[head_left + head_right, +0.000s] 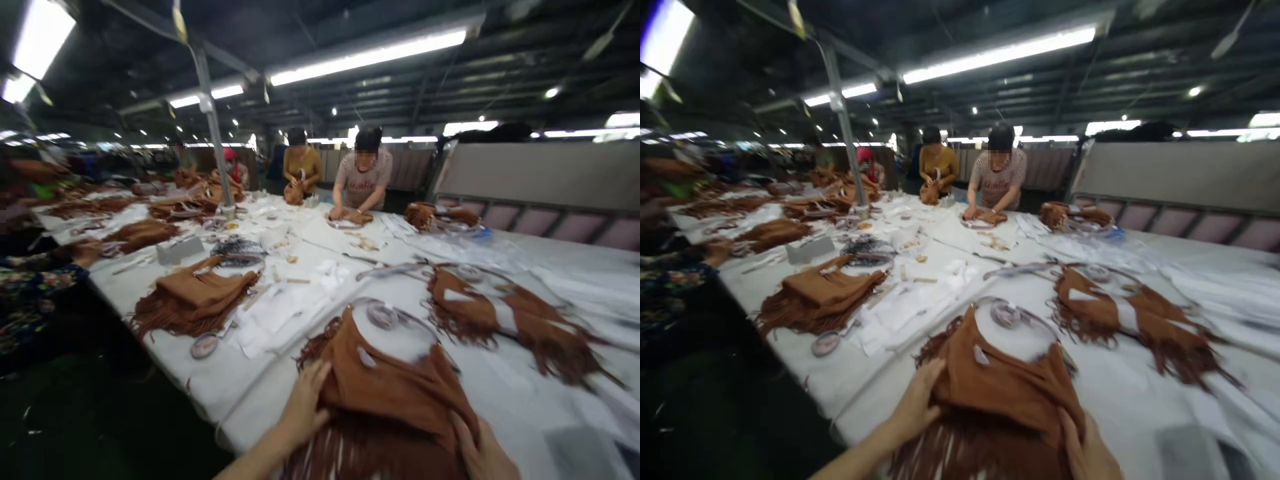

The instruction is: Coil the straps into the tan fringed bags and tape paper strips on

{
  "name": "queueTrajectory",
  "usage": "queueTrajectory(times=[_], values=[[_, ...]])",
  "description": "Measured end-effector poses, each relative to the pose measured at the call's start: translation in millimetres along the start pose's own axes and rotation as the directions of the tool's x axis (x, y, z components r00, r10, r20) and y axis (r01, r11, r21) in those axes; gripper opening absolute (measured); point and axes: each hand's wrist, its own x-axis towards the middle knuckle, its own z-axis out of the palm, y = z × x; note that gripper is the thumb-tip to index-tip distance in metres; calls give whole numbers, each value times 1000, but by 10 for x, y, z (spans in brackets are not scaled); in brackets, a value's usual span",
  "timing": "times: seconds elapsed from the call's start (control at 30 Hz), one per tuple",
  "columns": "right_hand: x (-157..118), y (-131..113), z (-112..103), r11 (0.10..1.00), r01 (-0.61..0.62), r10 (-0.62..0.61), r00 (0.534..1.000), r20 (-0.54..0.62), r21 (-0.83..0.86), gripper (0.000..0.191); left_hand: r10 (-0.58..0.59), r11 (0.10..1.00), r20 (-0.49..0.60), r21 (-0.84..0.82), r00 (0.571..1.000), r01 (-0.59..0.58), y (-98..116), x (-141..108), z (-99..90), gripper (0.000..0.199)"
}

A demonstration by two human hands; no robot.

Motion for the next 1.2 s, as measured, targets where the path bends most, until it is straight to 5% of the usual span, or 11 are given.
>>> queueTrajectory(times=[0.13,0.27,0.37,0.53,0.73,0.9,1.2], values=[[-374,-53,-181,958,125,-179,964,-197,-259,77,-72,997,-65,19,995,73,-146,-280,51,74],[-758,-153,-215,928,309,-361,882,-302,-207,67,-91,986,-106,130,990,104,-204,-474,17,47],[-1066,-29,-128,958,268,-287,897,-337,-104,65,-65,979,-110,184,992,84,-190,-557,8,38],[-1435,141,47,992,125,-114,961,-253,25,60,-10,964,-171,262,985,56,-112,-512,18,53],[-1466,62,119,996,68,-55,971,-231,49,56,65,975,-135,219,989,-34,-148,-295,57,52],[-1382,131,135,991,128,-122,974,-192,23,48,38,985,-55,168,998,-28,-274,-288,74,40],[-1545,-38,176,928,108,-171,973,-152,-356,56,-30,995,-105,96,994,40,-257,-351,83,38]])
